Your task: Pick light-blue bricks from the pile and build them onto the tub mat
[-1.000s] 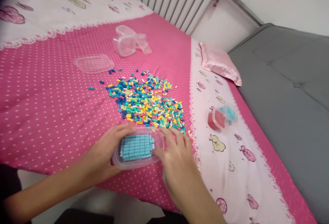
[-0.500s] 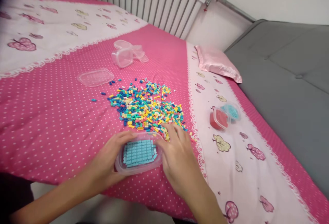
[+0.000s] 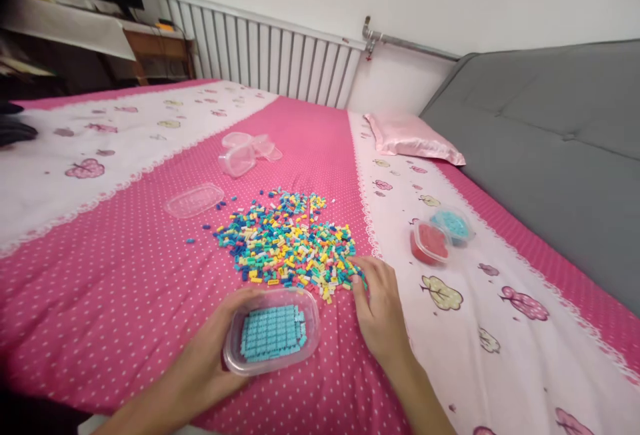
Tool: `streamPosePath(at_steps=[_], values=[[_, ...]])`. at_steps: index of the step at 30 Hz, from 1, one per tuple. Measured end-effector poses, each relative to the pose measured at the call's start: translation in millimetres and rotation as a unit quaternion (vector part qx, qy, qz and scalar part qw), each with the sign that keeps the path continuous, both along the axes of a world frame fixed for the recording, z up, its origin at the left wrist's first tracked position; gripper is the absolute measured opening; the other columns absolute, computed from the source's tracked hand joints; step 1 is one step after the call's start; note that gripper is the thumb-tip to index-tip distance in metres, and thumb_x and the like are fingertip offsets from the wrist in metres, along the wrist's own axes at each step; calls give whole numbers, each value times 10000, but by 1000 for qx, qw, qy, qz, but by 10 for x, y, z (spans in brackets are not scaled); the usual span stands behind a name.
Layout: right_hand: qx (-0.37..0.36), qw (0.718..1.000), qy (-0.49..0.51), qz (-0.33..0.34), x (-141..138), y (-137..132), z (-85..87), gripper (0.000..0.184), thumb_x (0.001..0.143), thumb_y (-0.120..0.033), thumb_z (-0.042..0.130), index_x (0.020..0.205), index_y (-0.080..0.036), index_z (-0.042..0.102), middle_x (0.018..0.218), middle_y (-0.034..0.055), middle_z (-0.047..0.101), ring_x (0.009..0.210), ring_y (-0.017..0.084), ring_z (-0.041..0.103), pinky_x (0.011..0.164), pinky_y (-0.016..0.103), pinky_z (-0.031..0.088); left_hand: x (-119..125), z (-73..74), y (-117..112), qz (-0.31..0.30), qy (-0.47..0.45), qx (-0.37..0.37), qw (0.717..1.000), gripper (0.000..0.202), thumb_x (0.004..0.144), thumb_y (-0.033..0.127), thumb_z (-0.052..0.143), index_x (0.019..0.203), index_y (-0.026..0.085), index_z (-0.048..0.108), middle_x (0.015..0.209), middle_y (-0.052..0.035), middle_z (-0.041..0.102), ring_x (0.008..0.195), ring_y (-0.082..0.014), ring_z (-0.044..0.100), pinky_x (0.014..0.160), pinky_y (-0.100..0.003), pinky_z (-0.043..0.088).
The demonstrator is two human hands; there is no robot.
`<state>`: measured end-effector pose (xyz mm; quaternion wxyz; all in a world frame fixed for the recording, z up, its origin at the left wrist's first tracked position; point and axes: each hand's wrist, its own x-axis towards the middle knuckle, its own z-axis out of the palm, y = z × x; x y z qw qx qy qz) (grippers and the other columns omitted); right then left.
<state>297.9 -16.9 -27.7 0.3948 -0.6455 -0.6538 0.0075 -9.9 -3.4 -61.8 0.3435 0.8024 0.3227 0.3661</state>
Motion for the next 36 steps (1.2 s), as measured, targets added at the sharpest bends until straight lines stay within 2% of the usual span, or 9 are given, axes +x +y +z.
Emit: streamPosePath(at_steps=[5, 10, 12, 15, 18, 20, 24, 31, 36], values=[[-11, 999, -30, -37, 94, 68, -312, 458, 1074, -414, 403, 1438, -203, 584, 1496, 130, 604, 1493, 319, 413, 1211, 623, 346, 0, 8, 9, 26, 6, 23, 999, 839, 823, 219, 733, 1522, 374, 297, 1450, -111, 560, 1312, -341, 625, 1106, -591, 553], [-20, 996, -67, -57, 54, 91, -505, 493, 1088, -435, 366, 1460, -181, 566, 1516, 175, 572, 1444, 317, 495, 1168, 602, 422, -1, -2, -5, 20, 8, 26, 999, 846, 785, 150, 682, 1515, 352, 305, 1463, -116, 547, 1333, -341, 609, 1122, -597, 534], [-9, 993, -87, -75, 36, 135, -452, 489, 1094, -419, 341, 1444, -165, 571, 1505, 197, 562, 1441, 336, 488, 1158, 634, 417, 11, -3, -4, 21, 4, 33, 999, 854, 760, 131, 667, 1505, 351, 314, 1445, -105, 561, 1324, -333, 614, 1120, -586, 536], [-2, 989, -124, -86, -46, 344, -214, 396, 1094, -344, 379, 1348, -169, 628, 1419, 173, 609, 1370, 325, 538, 1124, 633, 443, 33, -13, 3, 22, -1, 48, 999, 869, 742, 109, 640, 1513, 344, 316, 1463, -103, 553, 1355, -329, 590, 1140, -582, 518], [-26, 983, -177, -49, -252, 724, 90, 337, 1002, -386, 652, 1285, -203, 656, 1355, 96, 649, 1230, 267, 628, 1042, 528, 531, 47, -26, 16, 24, -5, 60, 998, 872, 735, 104, 635, 1517, 330, 321, 1473, -112, 541, 1367, -334, 578, 1152, -586, 505], [-52, 975, -213, -24, -418, 997, 240, 371, 999, -406, 660, 1316, -214, 644, 1387, 103, 634, 1208, 260, 640, 1017, 509, 553, 50, -28, 26, 23, -8, 62, 998, 874, 732, 106, 643, 1514, 325, 321, 1464, -115, 542, 1360, -336, 579, 1147, -583, 509], [-118, 956, -269, -8, -615, 1345, 339, 379, 1000, -417, 658, 1320, -215, 639, 1373, 103, 640, 1166, 248, 656, 983, 488, 574, 44, -36, 32, 14, -6, 60, 998, 896, 734, 98, 646, 1528, 328, 298, 1484, -121, 526, 1388, -341, 552, 1164, -597, 488], [-178, 930, -322, 21, -599, 1357, 368, 384, 999, -418, 660, 1324, -214, 637, 1375, 104, 638, 1167, 249, 655, 982, 490, 574, 49, -52, 26, -2, -12, 52, 999, 923, 720, 92, 654, 1538, 320, 293, 1492, -127, 514, 1393, -346, 541, 1165, -601, 480], [-189, 932, -306, 46, -578, 1309, 483, 383, 998, -417, 661, 1322, -214, 638, 1377, 104, 638, 1172, 251, 653, 987, 493, 571, 58, -7, 31, -9, -10, 52, 999, 911, 722, 87, 666, 1520, 324, 295, 1494, -125, 498, 1417, -349, 506, 1182, -611, 453]])
